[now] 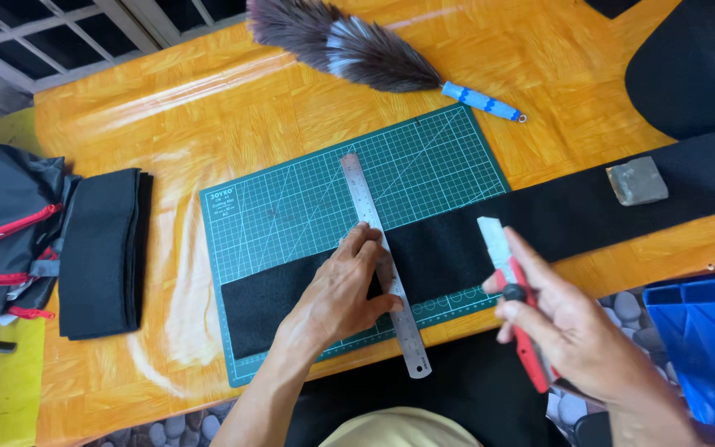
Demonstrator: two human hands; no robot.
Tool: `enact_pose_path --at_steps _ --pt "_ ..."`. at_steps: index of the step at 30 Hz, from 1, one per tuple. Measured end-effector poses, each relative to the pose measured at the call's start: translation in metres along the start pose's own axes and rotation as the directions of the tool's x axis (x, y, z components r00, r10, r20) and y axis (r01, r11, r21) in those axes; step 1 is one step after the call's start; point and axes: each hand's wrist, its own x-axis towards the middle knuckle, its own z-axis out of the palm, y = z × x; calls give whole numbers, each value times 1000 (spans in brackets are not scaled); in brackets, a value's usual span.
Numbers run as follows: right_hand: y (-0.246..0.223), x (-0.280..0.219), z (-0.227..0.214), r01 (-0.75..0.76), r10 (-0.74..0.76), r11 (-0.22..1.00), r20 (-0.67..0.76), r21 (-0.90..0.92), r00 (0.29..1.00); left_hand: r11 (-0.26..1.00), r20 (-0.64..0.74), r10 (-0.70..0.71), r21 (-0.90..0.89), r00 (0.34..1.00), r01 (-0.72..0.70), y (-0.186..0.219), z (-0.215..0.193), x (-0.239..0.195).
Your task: The person measures a strip of black fabric on a green cutting mat using a metal ruler. They then use a red utility knife to cut the fabric along the ruler's edge. The person repeats the measuring and cutting process multiple times to create several pieces of fabric.
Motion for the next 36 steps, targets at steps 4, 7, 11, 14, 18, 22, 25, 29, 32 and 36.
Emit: enact_pose_path --at_steps 4,7,11,14,18,22,25,29,32,36 --pt "-9 4 41 91 -128 967 144 240 981 1000 13 -8 19 1000 8 1 -1 1" --pt "-19 7 57 29 -61 978 150 207 987 999 20 -32 -7 999 32 5 -5 0" --pt "-20 8 61 7 -29 988 137 157 990 998 41 -56 -16 998 56 6 -6 0" --pt "-24 5 58 -4 -14 986 112 164 994 999 34 -44 0 998 44 4 -4 0" --pt "-19 6 55 38 -45 995 78 89 996 1000 26 0 30 1000 0 1 -1 0" --pt "-21 5 56 25 -27 978 -7 -208 1000 997 48 -29 71 998 25 7 -4 1" --pt "-11 8 57 189 -201 931 -8 -311 980 995 32 -17 98 999 14 6 0 0" --pt "-2 13 60 399 -428 814 28 -422 904 995 37 -48 94 998 44 9 -1 0" --pt "-1 13 64 406 -438 818 16 -407 899 995 27 -43 91 999 40 5 3 -1" --pt "-3 16 68 439 -475 796 19 -417 880 994 26 -40 99 999 37 8 0 0"
